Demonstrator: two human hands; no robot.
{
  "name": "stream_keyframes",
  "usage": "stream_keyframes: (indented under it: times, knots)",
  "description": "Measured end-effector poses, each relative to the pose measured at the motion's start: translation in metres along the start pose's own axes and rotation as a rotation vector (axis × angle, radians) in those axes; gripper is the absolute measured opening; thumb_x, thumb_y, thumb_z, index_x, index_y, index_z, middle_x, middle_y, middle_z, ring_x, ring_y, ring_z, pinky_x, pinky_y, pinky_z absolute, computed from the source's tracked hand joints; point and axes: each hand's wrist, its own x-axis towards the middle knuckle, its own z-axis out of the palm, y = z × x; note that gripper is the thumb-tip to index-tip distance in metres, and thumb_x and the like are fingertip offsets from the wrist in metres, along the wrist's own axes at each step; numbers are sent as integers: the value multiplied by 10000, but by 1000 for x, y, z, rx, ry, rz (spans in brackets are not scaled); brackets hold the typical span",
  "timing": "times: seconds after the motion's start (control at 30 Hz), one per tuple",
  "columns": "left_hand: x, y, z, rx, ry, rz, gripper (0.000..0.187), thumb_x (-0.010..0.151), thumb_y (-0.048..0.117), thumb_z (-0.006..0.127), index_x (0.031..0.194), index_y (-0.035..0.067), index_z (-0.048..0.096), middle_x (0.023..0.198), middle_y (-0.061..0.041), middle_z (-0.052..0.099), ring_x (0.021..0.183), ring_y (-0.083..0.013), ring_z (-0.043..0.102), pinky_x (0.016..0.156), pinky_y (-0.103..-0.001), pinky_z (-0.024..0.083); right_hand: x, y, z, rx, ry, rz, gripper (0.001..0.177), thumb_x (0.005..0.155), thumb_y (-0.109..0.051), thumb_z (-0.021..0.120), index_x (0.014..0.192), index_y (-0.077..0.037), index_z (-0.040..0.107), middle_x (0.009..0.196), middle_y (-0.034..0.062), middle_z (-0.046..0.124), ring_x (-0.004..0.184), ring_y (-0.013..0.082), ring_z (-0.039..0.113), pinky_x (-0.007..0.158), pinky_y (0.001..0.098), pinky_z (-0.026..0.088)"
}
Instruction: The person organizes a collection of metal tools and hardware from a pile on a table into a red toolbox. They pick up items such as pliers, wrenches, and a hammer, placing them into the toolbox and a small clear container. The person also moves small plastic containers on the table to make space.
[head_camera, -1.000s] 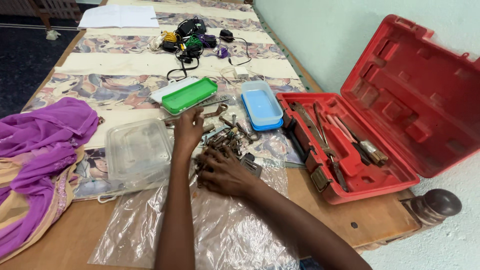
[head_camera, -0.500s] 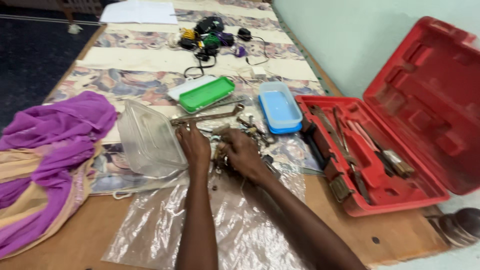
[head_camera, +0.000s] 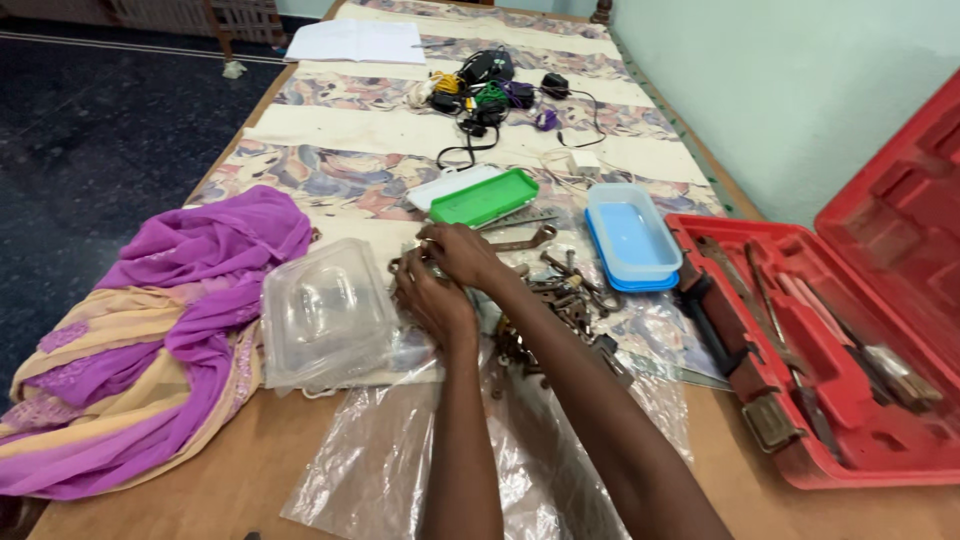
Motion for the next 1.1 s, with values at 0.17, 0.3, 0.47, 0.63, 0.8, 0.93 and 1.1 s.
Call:
stream_keyframes:
  times: [0.17,0.3,0.47,0.63,0.8,0.93,1.1]
  knots:
    - [5,-1,-1,-235,180,-59,544,761,-2,682,1299,1,597,1280,-231,624,1210,-403,575,1045,-511,430,32,5,22,-266,-281,-7,577,932,-468,580,1416,-155,588,1365,158,625,1224,389,595,1025,498,471]
    - [5,1,-6,-340,143,-197,596,742,-68,559,1331,20,564,1266,-225,643,1171,-394,622,1027,-485,474,35,-10,28,-439,-360,96,692,855,-644,595,1424,-251,580,1363,132,611,1299,386,530,1056,544,435]
    - [5,1,-4,-365,104,-325,616,766,-124,481,1361,23,540,1320,-239,616,1213,-401,607,1016,-483,465,26,-10,34,-458,-157,-19,606,844,-534,672,1330,-174,636,1304,178,592,1205,394,572,920,540,505]
    - [6,-2,-2,-359,142,-281,589,778,-121,469,1351,-4,541,1342,-245,613,1242,-393,599,1052,-474,455,14,-9,17,-505,-49,-172,283,930,-291,664,1151,-114,680,1262,200,607,1116,396,634,862,511,548]
    - [6,-6,3,-429,167,-262,547,834,-122,458,1365,-17,538,1376,-248,602,1247,-379,618,1060,-455,473,-4,-29,-10,-577,-105,-220,254,895,-209,637,1108,-73,617,1164,163,630,1030,377,684,767,516,556]
    - [6,-4,1,-420,170,-266,513,852,-121,439,1339,-16,563,1357,-245,617,1201,-364,651,1021,-427,522,-25,-41,-31,-613,-93,-238,219,932,-213,615,1106,-83,596,1134,156,636,916,357,706,669,502,557]
    - [7,3,1,-420,132,-109,353,943,-54,490,1278,-37,600,1264,-230,674,1140,-350,689,966,-424,555,-56,-36,-70,-642,-119,-234,200,960,-161,578,1150,-101,584,1058,130,644,817,329,717,635,488,554]
